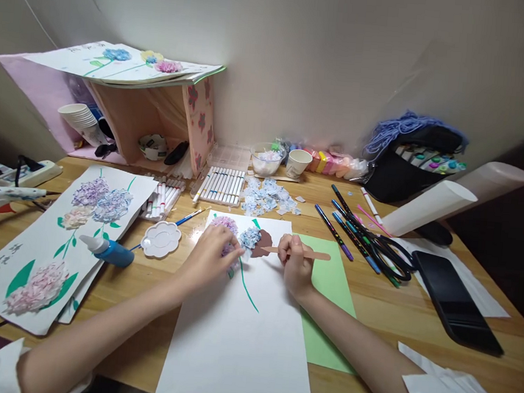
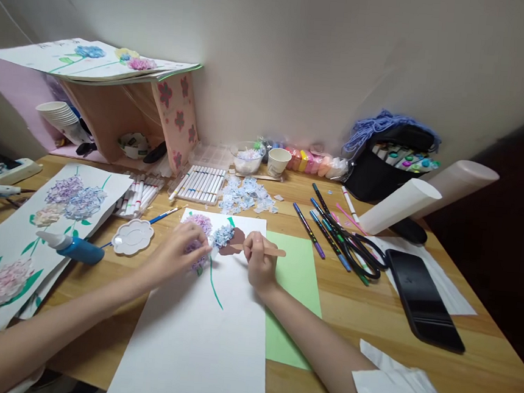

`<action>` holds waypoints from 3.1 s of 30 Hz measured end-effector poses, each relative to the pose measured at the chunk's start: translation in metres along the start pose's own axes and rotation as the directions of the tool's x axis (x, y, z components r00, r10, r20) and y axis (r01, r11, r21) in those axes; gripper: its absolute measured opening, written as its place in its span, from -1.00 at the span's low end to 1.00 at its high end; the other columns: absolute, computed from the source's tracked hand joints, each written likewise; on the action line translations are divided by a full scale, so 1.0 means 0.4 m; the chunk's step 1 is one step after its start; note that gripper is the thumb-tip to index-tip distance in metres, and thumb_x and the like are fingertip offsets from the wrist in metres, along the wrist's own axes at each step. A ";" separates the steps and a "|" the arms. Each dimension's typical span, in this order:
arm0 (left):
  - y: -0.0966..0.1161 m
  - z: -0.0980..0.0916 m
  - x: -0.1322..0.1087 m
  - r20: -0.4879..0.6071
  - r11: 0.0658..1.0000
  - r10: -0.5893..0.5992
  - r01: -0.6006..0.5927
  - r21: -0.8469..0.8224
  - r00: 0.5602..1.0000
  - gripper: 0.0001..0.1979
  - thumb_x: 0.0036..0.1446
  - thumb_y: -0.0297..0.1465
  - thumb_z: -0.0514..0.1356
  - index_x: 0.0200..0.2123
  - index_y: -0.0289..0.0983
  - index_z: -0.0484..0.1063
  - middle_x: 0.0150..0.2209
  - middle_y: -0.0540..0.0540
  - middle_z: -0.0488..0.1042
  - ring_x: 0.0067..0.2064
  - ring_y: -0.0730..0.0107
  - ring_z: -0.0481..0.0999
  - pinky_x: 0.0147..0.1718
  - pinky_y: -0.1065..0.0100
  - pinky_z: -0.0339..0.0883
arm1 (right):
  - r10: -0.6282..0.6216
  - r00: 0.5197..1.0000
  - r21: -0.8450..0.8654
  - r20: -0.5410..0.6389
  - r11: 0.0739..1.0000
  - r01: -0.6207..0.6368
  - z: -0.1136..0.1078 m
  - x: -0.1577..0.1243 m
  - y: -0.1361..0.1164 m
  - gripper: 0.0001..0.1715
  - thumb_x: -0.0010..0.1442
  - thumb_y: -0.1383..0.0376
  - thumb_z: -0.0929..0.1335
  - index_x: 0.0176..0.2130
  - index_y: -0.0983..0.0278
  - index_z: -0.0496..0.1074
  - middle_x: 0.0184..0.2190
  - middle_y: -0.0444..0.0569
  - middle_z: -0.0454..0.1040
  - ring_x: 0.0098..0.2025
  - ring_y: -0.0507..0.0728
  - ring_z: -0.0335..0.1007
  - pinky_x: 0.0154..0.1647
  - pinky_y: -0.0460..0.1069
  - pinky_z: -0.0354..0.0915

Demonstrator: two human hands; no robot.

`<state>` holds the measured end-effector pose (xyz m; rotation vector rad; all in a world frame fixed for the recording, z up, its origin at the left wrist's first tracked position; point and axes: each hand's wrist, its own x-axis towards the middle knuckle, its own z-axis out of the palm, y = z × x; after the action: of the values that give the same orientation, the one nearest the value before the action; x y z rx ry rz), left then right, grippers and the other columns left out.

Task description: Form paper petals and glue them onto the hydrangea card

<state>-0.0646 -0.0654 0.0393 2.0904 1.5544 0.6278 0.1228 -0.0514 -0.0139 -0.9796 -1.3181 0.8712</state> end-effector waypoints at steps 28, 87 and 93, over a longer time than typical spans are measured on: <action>-0.013 0.072 -0.001 -0.125 0.959 0.085 -0.047 0.281 0.989 -0.88 0.16 -0.38 0.13 -0.39 -0.27 0.39 -0.26 -0.13 0.36 -0.15 0.19 0.29 -0.17 0.17 0.24 | -0.244 0.849 -0.210 0.468 0.903 0.375 0.015 0.009 -0.013 -0.54 0.36 0.28 0.06 -0.55 0.23 0.14 -0.62 -0.15 0.19 -0.51 0.04 0.11 -0.33 0.00 0.13; -0.019 0.079 0.276 -0.251 0.922 -0.144 0.222 0.316 0.957 -0.86 0.08 -0.35 0.16 -0.42 -0.26 0.50 -0.29 -0.16 0.52 -0.14 0.15 0.40 -0.17 0.23 0.19 | -0.072 0.979 -0.061 0.191 0.995 0.085 0.013 0.000 -0.012 -0.41 0.34 0.13 0.06 -0.66 0.23 0.14 -0.69 -0.14 0.16 -0.58 0.03 0.13 -0.48 -0.02 0.09; -0.025 0.051 0.279 -0.247 0.955 -0.172 0.223 0.196 0.954 -0.84 0.11 -0.30 0.17 -0.35 -0.24 0.50 -0.28 -0.07 0.57 -0.20 0.28 0.47 -0.27 0.33 0.22 | -0.065 0.978 -0.054 0.196 0.996 0.077 0.013 0.002 -0.012 -0.41 0.34 0.14 0.06 -0.67 0.23 0.14 -0.69 -0.15 0.16 -0.59 0.02 0.10 -0.48 -0.01 0.08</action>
<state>-0.0312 0.0426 0.0268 2.0363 2.0192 0.6658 0.1174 -0.0519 -0.0092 -0.9062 -1.5443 0.8935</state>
